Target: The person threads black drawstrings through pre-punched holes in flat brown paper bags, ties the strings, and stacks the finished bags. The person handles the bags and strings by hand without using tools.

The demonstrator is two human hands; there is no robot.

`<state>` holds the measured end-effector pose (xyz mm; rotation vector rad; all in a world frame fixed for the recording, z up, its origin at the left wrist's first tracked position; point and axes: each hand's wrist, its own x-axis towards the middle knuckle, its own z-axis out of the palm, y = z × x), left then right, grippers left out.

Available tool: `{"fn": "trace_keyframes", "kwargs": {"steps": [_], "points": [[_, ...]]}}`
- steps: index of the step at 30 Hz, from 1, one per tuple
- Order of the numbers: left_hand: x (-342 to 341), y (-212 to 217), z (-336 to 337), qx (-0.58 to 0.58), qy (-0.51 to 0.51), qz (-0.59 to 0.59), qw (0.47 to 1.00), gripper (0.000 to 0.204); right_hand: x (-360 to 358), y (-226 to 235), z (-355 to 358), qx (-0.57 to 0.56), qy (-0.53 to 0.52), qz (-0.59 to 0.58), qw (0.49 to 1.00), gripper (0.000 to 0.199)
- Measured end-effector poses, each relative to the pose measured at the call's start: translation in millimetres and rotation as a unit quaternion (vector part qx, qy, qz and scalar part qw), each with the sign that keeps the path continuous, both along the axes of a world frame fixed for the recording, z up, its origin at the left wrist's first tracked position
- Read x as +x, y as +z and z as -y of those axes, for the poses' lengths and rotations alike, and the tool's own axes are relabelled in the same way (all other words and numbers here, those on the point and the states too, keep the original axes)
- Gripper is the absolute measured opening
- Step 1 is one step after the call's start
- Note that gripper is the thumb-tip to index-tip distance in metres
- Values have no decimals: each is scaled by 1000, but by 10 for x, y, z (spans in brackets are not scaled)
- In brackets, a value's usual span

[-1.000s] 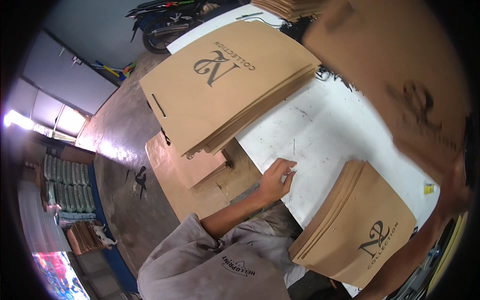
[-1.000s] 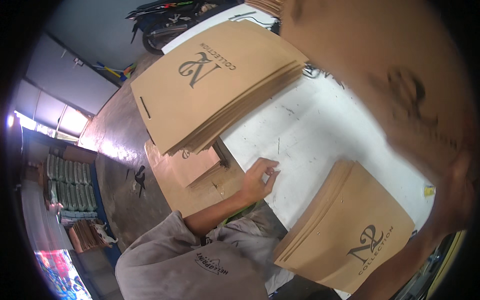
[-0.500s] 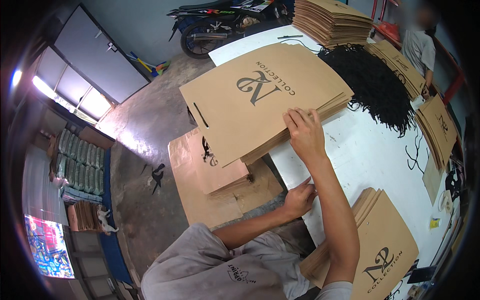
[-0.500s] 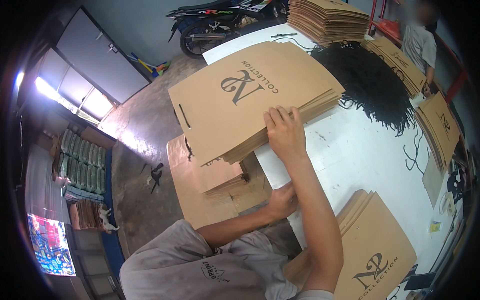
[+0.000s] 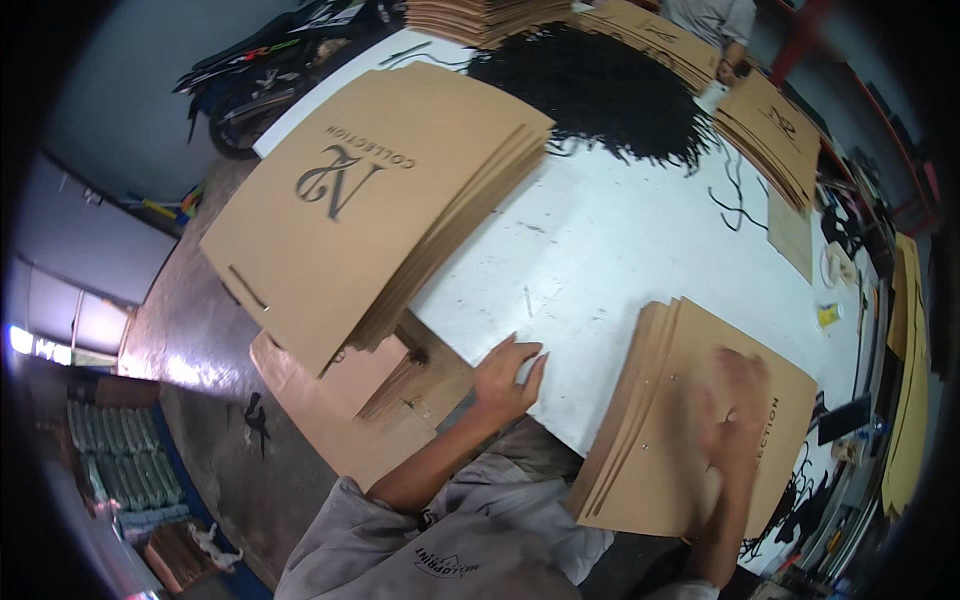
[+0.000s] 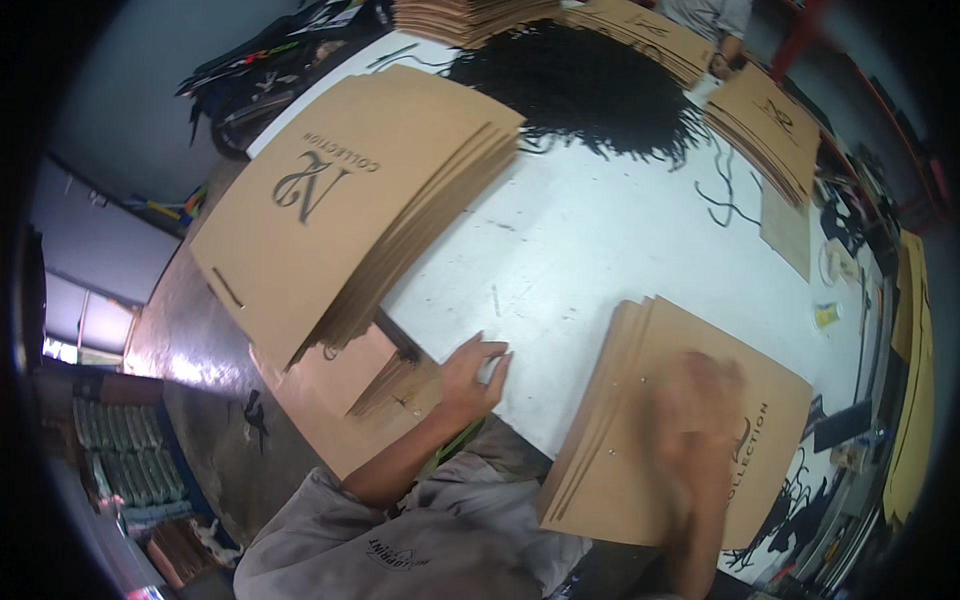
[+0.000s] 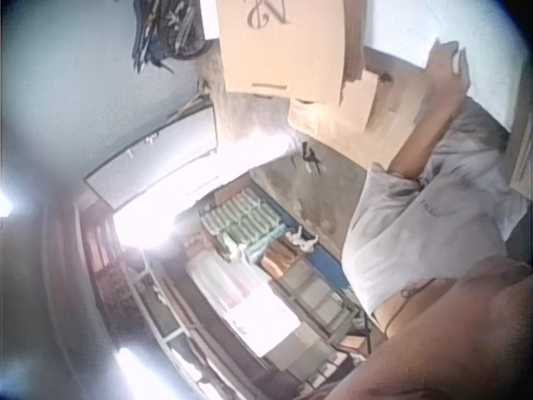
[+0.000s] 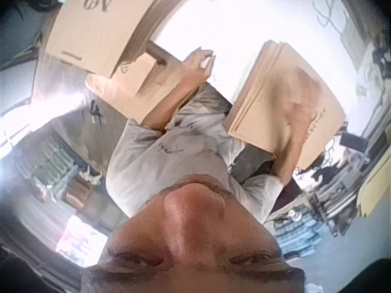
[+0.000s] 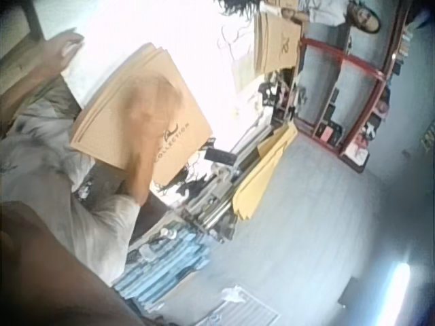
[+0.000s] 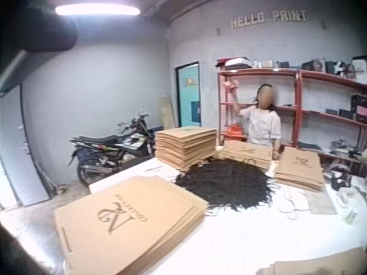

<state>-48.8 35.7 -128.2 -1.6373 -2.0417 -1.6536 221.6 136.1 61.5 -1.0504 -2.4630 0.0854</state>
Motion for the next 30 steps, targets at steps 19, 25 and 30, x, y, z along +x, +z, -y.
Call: {"fn": "trace_keyframes", "kwargs": {"steps": [19, 25, 30], "points": [[131, 94, -102, -151, -52, 134, 978, 15, 3918, -1177, 802, -131, -589, -71, 794, 22], [83, 66, -106, -158, -52, 92, 982, 17, 4444, -1553, 400, -22, -572, -89, 815, 22], [65, 35, -127, -168, -63, 119, 977, 15, 4735, -1707, -292, -11, -547, 24, 837, 28]]}}
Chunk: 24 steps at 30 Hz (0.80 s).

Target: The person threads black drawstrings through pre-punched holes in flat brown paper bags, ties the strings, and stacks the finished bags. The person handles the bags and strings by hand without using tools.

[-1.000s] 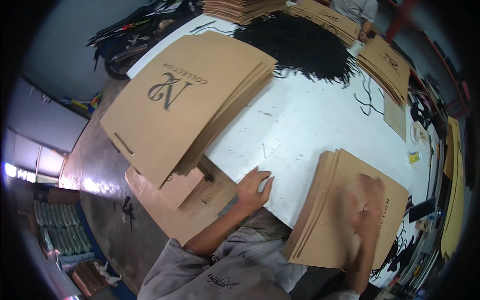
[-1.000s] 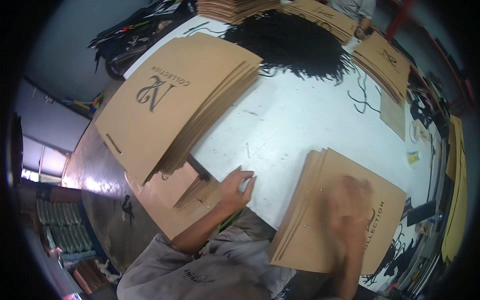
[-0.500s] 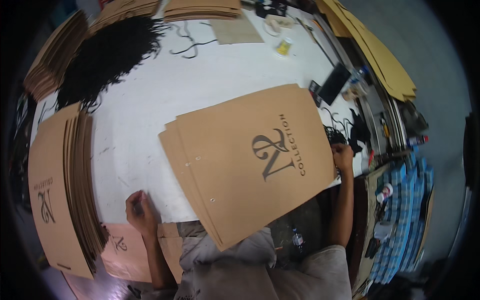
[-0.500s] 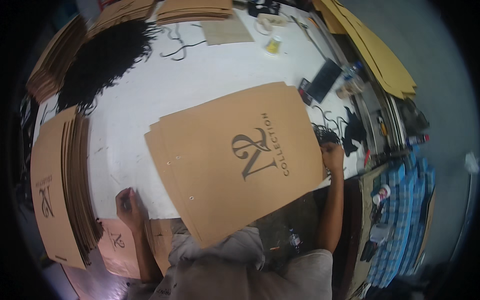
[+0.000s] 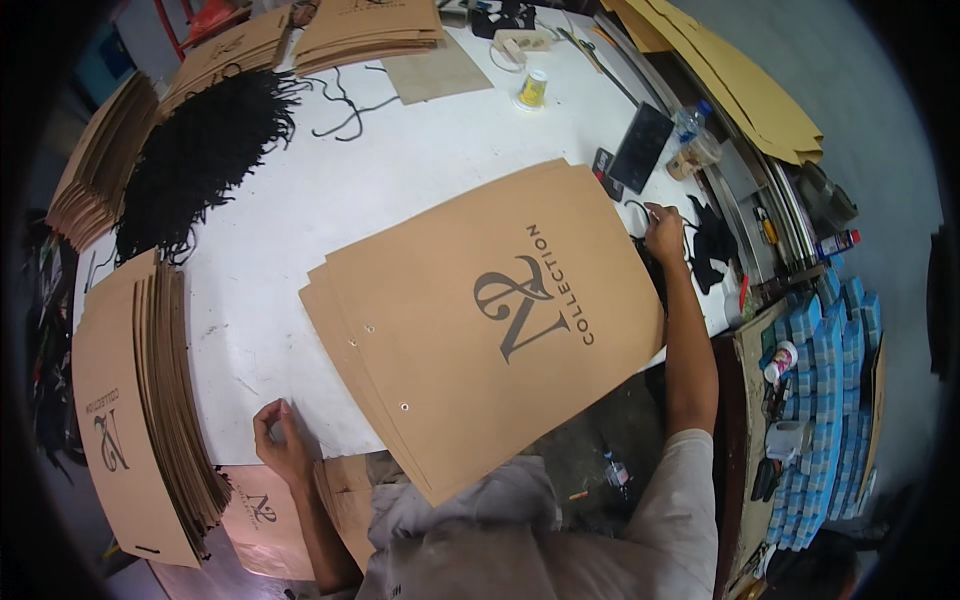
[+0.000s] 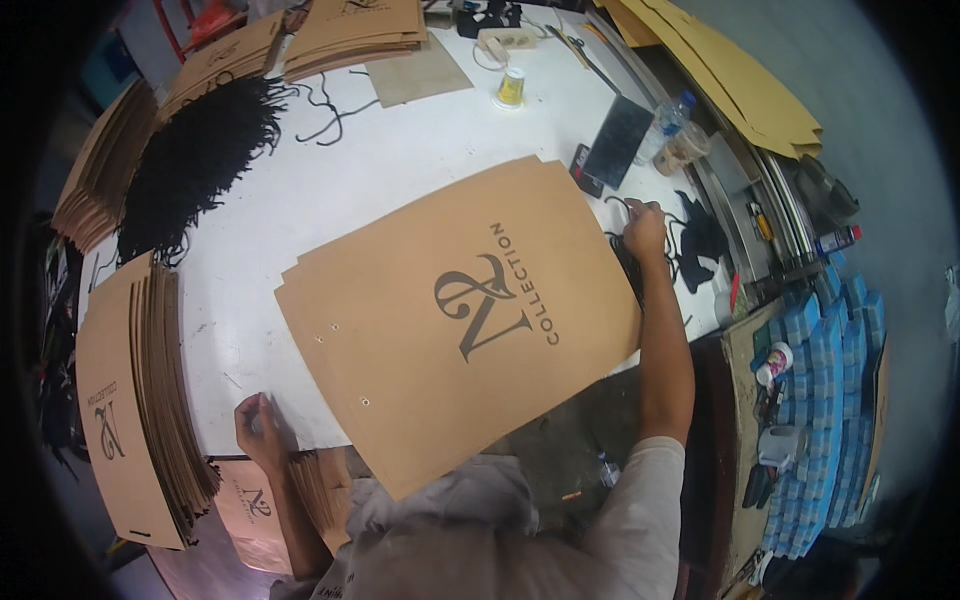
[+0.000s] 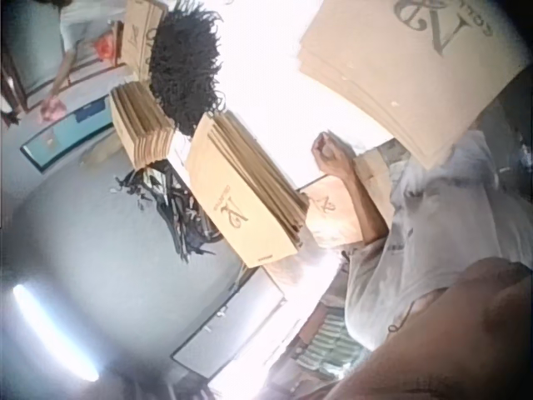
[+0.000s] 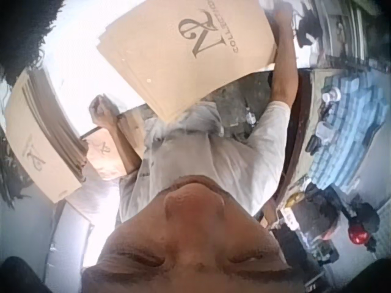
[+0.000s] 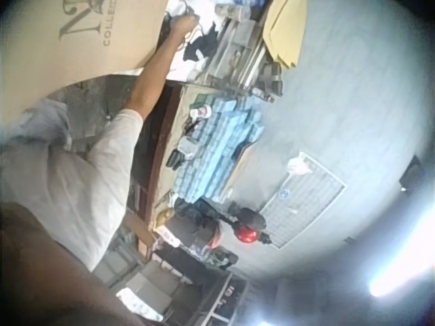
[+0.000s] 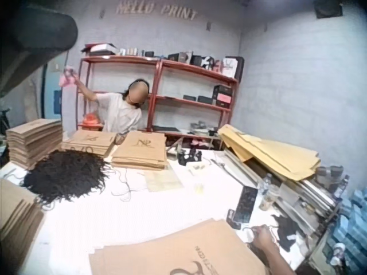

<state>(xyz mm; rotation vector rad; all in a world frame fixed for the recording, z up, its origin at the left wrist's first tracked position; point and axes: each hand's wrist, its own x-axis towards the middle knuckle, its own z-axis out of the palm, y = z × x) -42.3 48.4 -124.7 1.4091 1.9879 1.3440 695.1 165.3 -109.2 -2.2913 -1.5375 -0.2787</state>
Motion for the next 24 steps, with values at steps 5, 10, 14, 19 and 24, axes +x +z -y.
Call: {"fn": "trace_keyframes", "kwargs": {"steps": [5, 10, 14, 19, 24], "points": [[47, 150, 43, 5, -33, 33, 999, 13, -208, -12, -427, -112, -118, -6, 987, 27], [261, 215, 43, -11, -61, 94, 994, 18, 135, -7, -218, -48, 31, -67, 996, 23], [565, 650, 9, -13, -81, 116, 990, 15, -1321, 771, 250, 126, 124, -182, 967, 14], [965, 948, -469, -88, -174, 159, 968, 41, -2552, 1320, 658, 114, 329, -301, 888, 15], [1153, 1119, -612, -133, -206, 66, 967, 53, -3705, 1387, 545, 24, 465, -352, 812, 5]]}}
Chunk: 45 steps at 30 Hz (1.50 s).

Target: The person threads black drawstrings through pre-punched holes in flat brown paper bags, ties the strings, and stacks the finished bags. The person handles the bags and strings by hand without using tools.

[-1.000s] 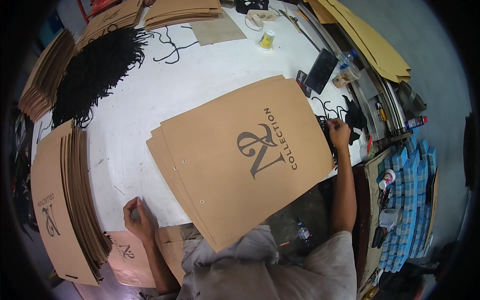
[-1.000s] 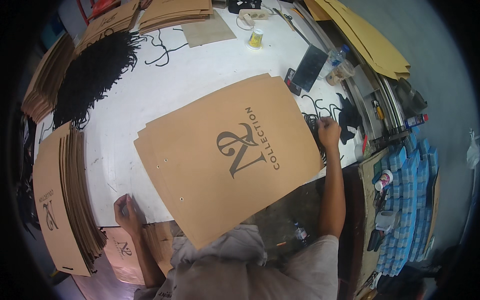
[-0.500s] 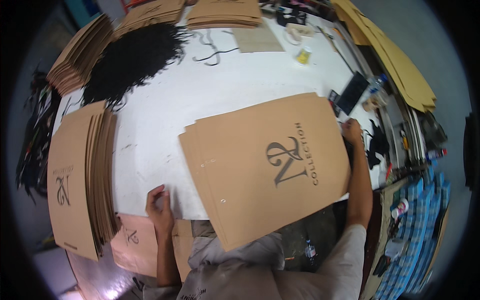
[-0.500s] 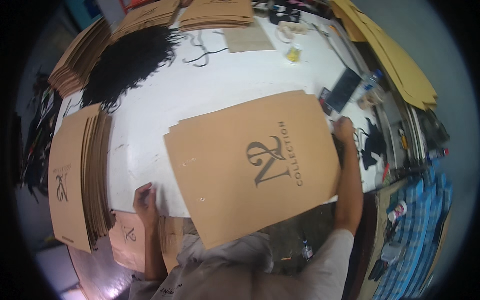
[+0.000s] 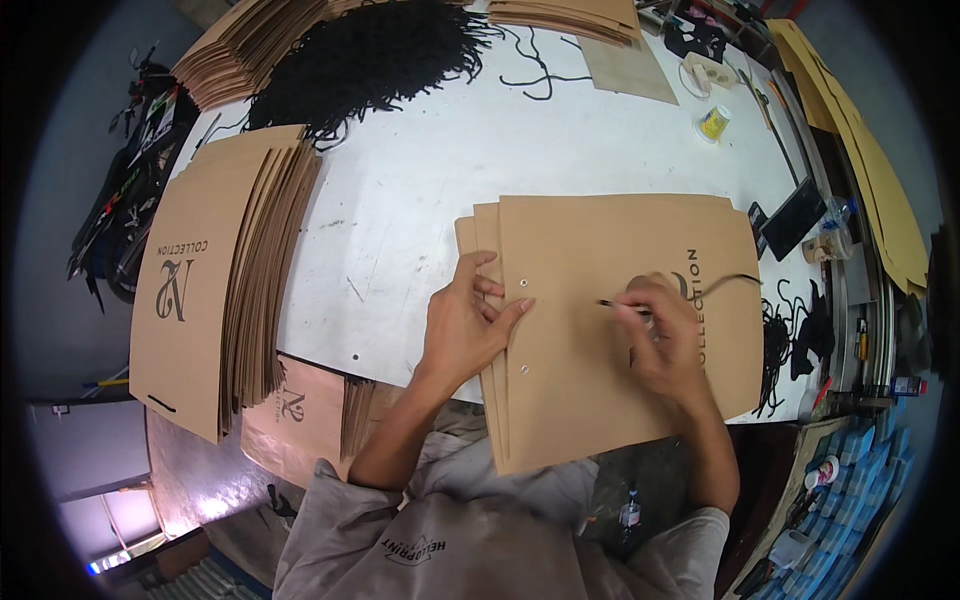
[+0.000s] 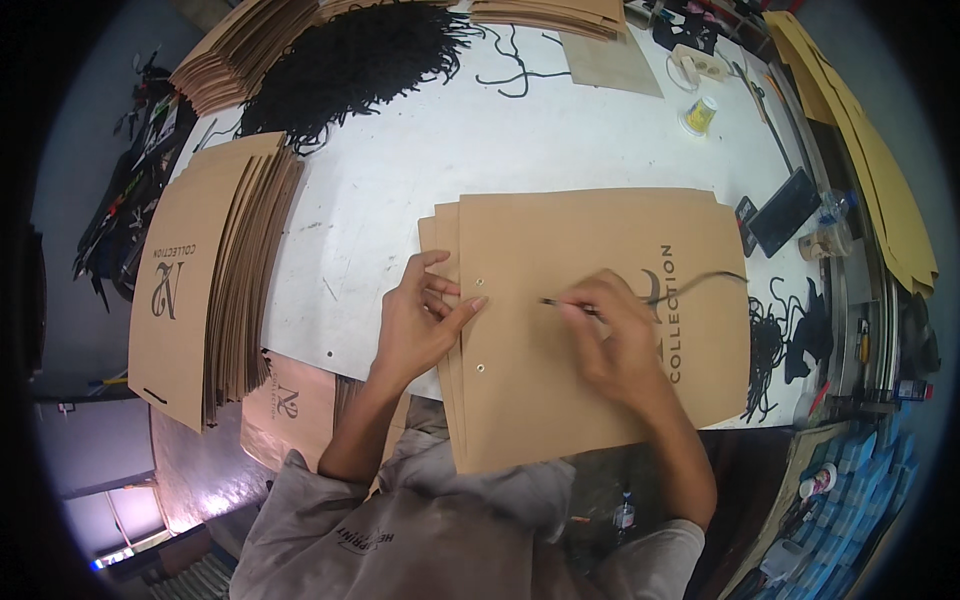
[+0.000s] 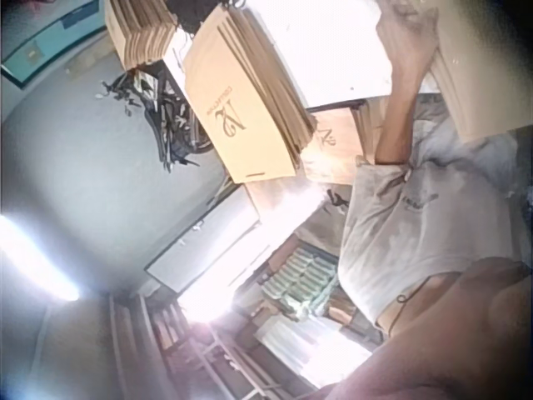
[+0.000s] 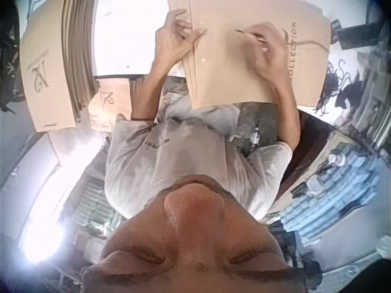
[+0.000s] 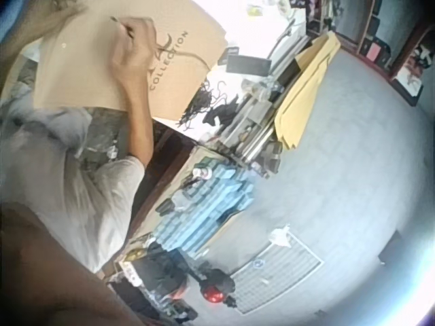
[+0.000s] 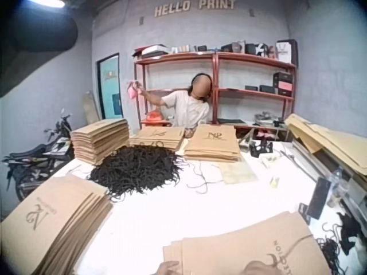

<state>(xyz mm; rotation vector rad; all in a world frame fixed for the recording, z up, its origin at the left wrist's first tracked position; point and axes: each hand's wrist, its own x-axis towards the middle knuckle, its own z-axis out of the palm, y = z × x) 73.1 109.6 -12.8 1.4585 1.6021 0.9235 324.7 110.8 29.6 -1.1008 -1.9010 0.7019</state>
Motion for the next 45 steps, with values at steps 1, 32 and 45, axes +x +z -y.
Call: {"fn": "trace_keyframes", "kwargs": {"steps": [1, 32, 45], "points": [[23, -26, -19, -2, -4, 10, 1000, 54, -166, -12, -40, 7, 25, 27, 999, 3], [-150, -343, 142, -85, -115, 383, 912, 27, -680, -535, -32, -82, 58, 48, 994, 6], [-162, -413, 137, -99, -108, 379, 914, 31, -732, -651, 53, -26, 30, 23, 999, 7]]}}
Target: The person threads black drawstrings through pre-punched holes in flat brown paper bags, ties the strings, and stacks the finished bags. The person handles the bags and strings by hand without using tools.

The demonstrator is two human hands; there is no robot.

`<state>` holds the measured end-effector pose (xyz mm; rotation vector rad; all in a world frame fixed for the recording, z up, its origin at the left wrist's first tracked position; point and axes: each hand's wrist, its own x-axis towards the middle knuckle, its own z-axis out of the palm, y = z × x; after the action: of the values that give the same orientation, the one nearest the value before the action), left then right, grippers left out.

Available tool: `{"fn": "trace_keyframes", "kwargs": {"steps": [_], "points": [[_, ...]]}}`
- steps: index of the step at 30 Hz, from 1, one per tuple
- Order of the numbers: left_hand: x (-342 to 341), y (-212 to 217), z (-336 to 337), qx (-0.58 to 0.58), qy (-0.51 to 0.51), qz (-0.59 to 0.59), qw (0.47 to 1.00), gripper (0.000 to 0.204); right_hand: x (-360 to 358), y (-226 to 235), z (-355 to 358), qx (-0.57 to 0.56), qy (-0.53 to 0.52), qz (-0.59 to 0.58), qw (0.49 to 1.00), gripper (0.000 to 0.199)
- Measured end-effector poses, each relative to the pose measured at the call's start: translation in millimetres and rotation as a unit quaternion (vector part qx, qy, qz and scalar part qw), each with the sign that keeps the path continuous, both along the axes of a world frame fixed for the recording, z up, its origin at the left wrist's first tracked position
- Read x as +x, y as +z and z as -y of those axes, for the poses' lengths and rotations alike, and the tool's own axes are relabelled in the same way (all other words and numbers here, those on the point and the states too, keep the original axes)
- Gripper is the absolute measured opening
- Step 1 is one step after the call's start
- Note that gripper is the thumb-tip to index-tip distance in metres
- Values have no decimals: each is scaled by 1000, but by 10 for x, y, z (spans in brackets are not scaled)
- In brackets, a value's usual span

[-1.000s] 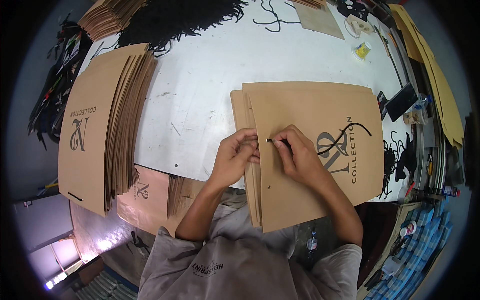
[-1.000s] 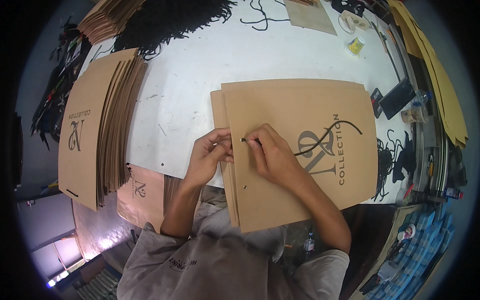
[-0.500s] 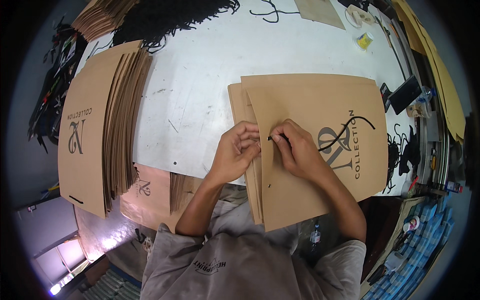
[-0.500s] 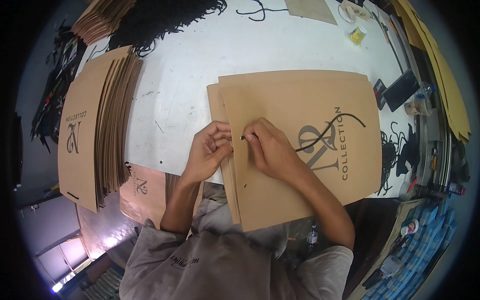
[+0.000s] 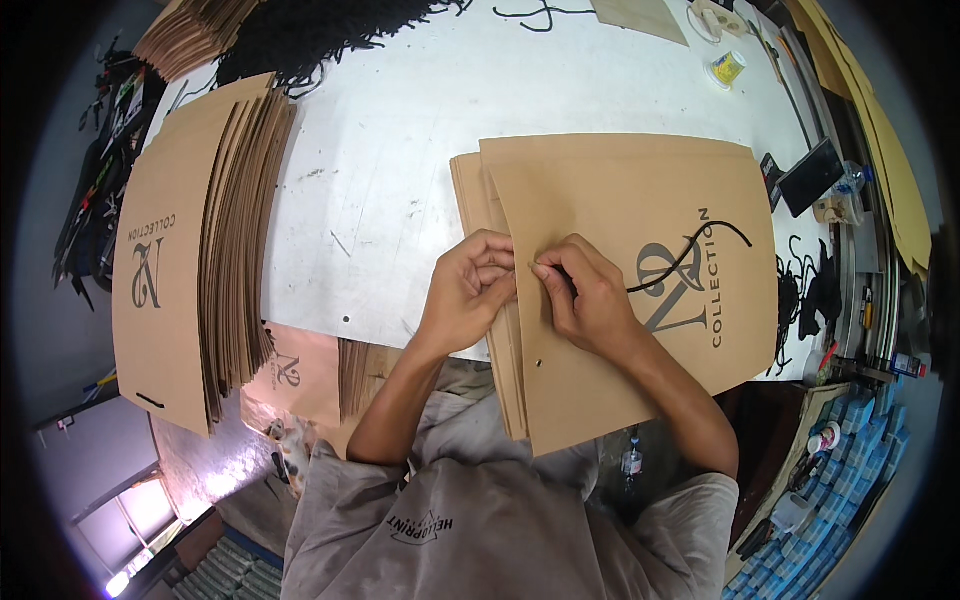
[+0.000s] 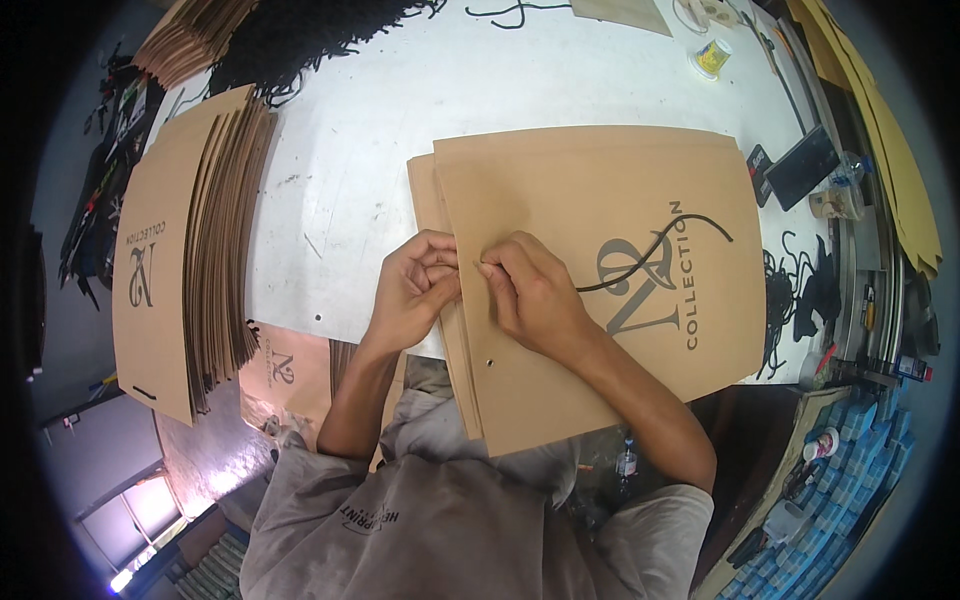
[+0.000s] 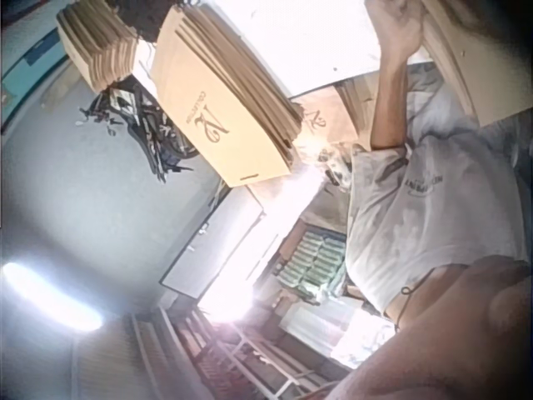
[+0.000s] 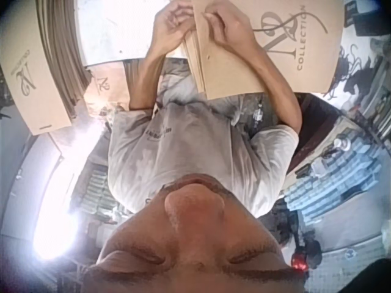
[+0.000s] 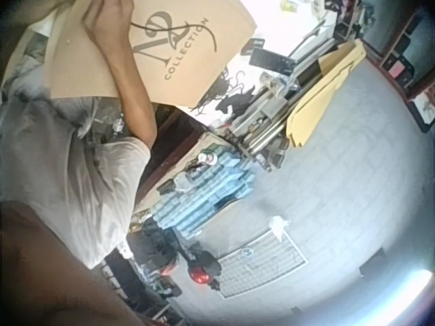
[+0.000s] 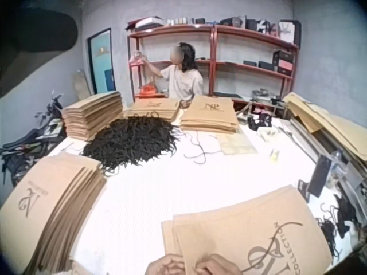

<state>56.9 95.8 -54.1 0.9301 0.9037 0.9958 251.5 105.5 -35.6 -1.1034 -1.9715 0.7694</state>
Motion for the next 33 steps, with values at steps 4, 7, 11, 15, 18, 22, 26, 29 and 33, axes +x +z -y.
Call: {"fn": "trace_keyframes", "kwargs": {"steps": [4, 7, 11, 15, 18, 22, 26, 29, 33], "points": [[39, -3, 6, 0, 22, -2, 1000, 30, 50, 46, -13, -59, 6, -19, 998, 9], [36, -23, 40, 16, 42, -54, 998, 30, 39, 65, 10, -70, -23, -31, 997, 10], [-140, 96, 158, 7, 108, -158, 982, 30, 100, 59, 12, -96, -32, -3, 995, 19], [-167, 235, 311, 43, 88, -121, 988, 30, -41, 130, 163, -69, 19, -29, 997, 26], [-192, 290, 363, 100, 99, -186, 973, 22, -99, 137, 190, -70, 9, -21, 997, 22], [-235, 340, 443, 128, 87, -281, 947, 17, -203, 171, 237, -49, -9, 40, 998, 18], [-262, 252, 472, 131, 86, -194, 968, 33, -182, 64, 192, -3, 12, 53, 999, 18], [-256, 393, 462, 27, 4, -54, 998, 51, -141, 27, 179, -14, -3, 34, 999, 16], [-149, 353, 349, -79, -72, -7, 994, 72, -149, 153, 239, 78, 6, 53, 996, 18]]}}
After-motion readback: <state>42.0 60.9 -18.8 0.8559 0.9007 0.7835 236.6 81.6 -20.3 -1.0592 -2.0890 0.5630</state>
